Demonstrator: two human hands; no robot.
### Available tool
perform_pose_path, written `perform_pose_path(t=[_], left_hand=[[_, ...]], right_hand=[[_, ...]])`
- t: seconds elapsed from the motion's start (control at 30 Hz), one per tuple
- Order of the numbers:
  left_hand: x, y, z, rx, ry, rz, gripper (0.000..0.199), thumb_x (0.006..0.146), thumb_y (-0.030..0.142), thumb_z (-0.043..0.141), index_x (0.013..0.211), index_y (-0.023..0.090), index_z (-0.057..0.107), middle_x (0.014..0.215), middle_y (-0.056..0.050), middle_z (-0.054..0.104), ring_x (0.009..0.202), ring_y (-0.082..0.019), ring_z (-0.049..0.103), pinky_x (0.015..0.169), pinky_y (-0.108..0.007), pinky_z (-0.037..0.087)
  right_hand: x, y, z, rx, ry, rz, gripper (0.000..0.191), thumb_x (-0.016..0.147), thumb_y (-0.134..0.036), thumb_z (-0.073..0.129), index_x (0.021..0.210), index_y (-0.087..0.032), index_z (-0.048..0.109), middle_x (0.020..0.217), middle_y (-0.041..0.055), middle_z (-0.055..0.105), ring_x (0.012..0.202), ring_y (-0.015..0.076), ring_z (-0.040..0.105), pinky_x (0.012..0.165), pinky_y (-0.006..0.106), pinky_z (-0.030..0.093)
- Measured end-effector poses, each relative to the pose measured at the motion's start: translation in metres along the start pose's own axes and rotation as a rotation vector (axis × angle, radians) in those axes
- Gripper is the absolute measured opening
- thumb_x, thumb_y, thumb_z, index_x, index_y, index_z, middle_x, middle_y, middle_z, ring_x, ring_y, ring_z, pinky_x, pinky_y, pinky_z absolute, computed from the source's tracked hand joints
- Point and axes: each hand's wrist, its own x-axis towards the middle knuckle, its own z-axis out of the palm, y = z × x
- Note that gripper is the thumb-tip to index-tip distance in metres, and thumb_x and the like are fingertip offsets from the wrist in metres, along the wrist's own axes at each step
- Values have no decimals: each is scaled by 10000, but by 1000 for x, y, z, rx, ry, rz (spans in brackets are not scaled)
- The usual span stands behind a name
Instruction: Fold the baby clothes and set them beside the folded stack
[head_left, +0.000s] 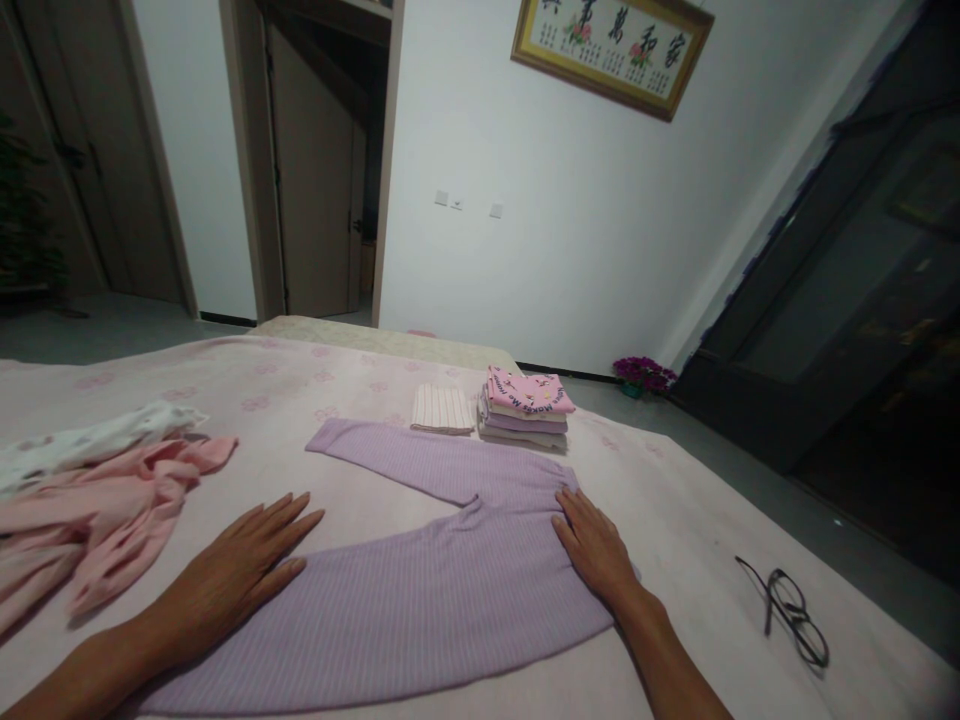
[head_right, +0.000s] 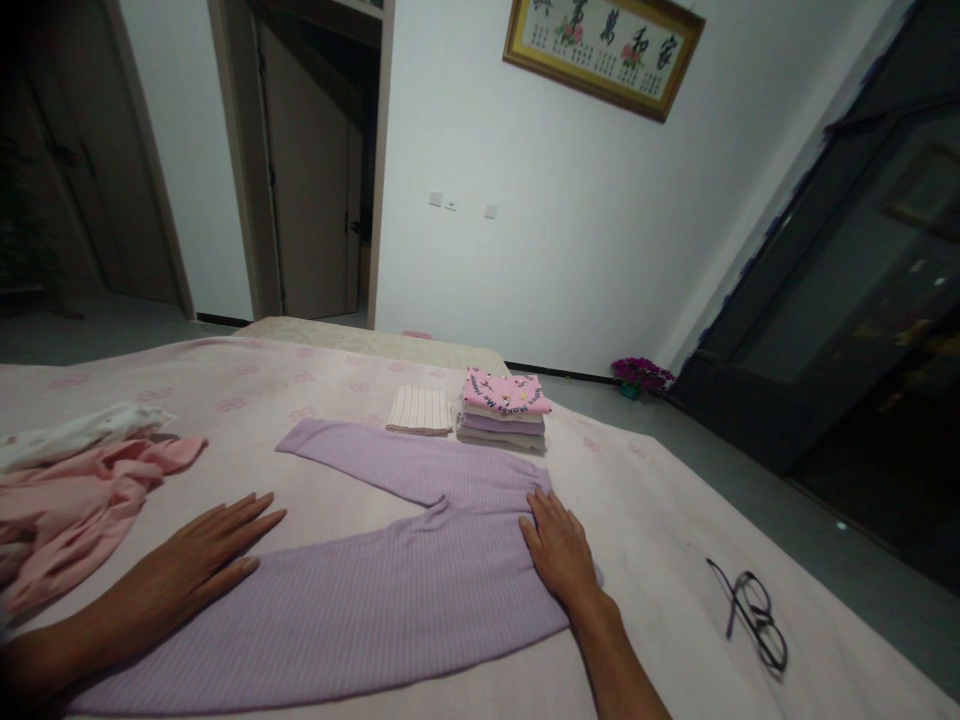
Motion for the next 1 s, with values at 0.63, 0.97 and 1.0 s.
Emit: perform_pose_path(t=[0.63,0.97,1.0], left_hand=[[0,-2,4,2,18,15,593,968,581,457,1529,407,380,1598,17,396,1447,-259,427,1201,-442,325],[-1,-2,2,12,10,10,591,966,580,464,1527,407,388,1599,20,391,1446,-256,429,1201,-440,323],[-1,-2,1,9,14,11,590,965,581,464,1524,406,393,1596,18,397,1441,-257,436,1199,-439,327]], right_hand=[[-1,0,1,-22,18,-16,564,1029,-457,325,1506,-187,462,1586,46,407,1496,255,307,1216,472,247],[-1,-2,-2,-20,8,-12,564,1025,-450,329,1503,-184,465,1587,58,405,1495,258,308,1215,466,249],[-1,-2,-2,-17,7,-12,564,1025,-450,327,1502,-182,466,1586,61,407,1495,258,310,1215,468,250]])
